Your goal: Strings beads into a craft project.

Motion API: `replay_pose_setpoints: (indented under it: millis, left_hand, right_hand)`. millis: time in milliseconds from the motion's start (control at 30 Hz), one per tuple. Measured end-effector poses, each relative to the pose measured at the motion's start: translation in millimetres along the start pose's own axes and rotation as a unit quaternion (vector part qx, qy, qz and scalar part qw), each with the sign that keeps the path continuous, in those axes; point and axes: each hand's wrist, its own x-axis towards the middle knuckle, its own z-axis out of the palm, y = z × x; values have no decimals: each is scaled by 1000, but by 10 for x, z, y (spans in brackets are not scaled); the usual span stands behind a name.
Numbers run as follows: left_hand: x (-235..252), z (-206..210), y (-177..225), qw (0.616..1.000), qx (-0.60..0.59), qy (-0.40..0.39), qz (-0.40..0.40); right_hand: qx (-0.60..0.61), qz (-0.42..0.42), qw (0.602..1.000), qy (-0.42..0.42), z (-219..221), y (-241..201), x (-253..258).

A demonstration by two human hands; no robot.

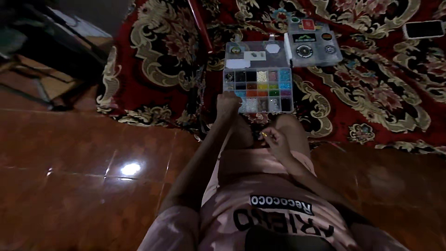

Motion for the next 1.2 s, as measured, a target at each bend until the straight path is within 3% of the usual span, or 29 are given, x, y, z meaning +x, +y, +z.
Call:
replay_pose_setpoints:
  millis: [267, 600, 800, 900, 1100, 1200]
  left_hand:
    - [101, 182, 103, 988, 131, -66, -41]
    - [83, 185, 78, 987, 145, -47, -55]
    - [25, 159, 31, 998, 46, -2, -33]
    - [-102, 79, 73, 995, -95, 27, -10]
    - [-507, 46, 359, 942, -326, -46, -63]
    - [-620, 294, 408, 884, -459, -64, -70]
  right_hand:
    - [9, -17, 1000, 5, -7, 38, -7]
    - [11, -25, 1000, 4, -5, 59, 1]
    - [4, -14, 1000, 3, -8, 23, -9]
    - [6, -19, 1000, 5, -10, 27, -11]
    - [16, -18, 999, 22, -4, 35, -9]
    - [36, -33, 998, 41, -1, 60, -9]
